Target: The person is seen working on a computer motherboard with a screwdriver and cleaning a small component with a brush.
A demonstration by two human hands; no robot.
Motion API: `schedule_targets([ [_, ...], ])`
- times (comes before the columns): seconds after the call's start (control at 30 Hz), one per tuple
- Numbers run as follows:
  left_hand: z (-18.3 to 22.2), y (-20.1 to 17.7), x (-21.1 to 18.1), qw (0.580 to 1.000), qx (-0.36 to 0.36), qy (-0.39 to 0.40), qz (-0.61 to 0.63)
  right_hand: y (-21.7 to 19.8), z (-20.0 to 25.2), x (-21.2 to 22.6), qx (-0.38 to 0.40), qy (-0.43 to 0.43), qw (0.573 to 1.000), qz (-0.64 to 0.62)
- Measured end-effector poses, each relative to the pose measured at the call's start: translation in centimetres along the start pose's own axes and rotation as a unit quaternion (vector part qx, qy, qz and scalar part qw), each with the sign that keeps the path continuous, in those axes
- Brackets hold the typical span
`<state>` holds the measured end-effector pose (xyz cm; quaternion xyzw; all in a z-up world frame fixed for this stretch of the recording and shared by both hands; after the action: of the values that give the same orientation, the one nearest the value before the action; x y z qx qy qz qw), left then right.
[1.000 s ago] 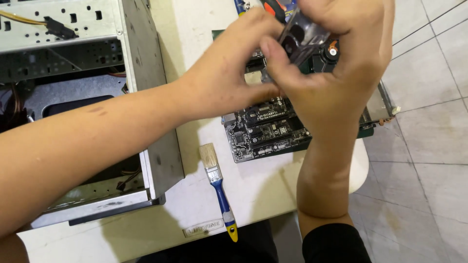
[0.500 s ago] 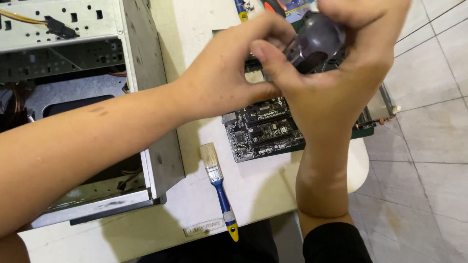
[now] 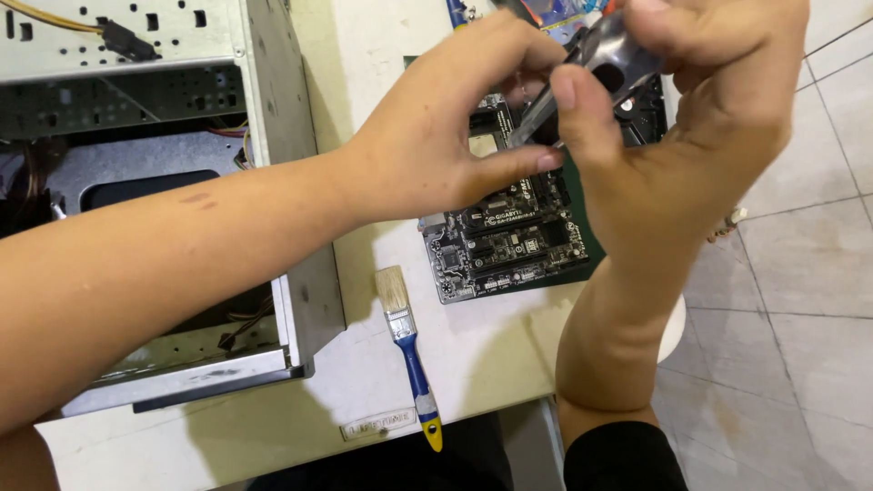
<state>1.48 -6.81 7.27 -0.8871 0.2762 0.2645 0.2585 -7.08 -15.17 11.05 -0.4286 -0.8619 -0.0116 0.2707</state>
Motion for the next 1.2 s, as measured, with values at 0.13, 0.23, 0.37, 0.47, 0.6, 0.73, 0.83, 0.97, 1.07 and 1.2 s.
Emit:
schedule_targets([
  [0.13, -0.1, -0.5, 0.8, 0.999, -0.022, -0.011, -0.023, 0.4, -0.4, 0.2, 0.026, 0.003, 0.999, -0.024],
  [0.23, 0.0, -0.3, 0.7, 0.999, -0.018, -0.008, -0.030, 1.4, -0.8, 1.3, 0.087, 0.044, 0.991, -0.091],
  [0.37, 0.1, -0.5, 0.2, 0.999, -0.008, -0.007, -0.033, 1.3, -0.3, 0.2, 0.091, 0.032, 0.992, -0.080],
  [0.47, 0.0, -0.9, -0.1, 0.999, -0.024, 0.005, -0.022, 1.7, -0.1, -0.2, 0.081, 0.047, 0.991, -0.099],
  [0.6, -0.2, -1.2, 0.0, 0.998, -0.034, 0.001, -0.056, 2.0, -0.3, 0.4, 0.075, 0.037, 0.993, -0.086],
  [0.73, -0.1, -1.1, -0.1, 0.999, -0.023, -0.015, -0.042, 1.2, 0.1, -0.9, 0.047, 0.059, 0.993, -0.088],
  [0.83, 0.0, -0.9, 0.6, 0.994, -0.007, -0.042, -0.104, 0.9, 0.3, -0.9, 0.054, 0.077, 0.992, -0.082],
  [0.97, 0.0, -0.2, 1.5, 0.990, 0.001, -0.070, -0.120, 1.4, 0.1, 0.4, 0.028, 0.034, 0.998, -0.048],
  [1.07, 0.0, -0.4, 1.6, 0.991, -0.015, -0.061, -0.121, 1.8, -0.1, 1.1, 0.042, 0.037, 0.998, -0.040],
  [1.2, -0.3, -0.5, 1.2, 0.994, -0.023, -0.040, -0.097, 2.0, 0.3, 1.3, 0.074, 0.058, 0.995, -0.045],
])
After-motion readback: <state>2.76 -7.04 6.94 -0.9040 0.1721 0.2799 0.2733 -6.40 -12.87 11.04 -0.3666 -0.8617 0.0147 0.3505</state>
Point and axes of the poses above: each hand's wrist, its own z-axis away from the middle knuckle, its own y-axis out of the palm, x = y × z, the point moved 10 cm from there along -z, towards the middle knuckle, and after that the axes turned 10 degrees about -x, right-handed, at the moved point
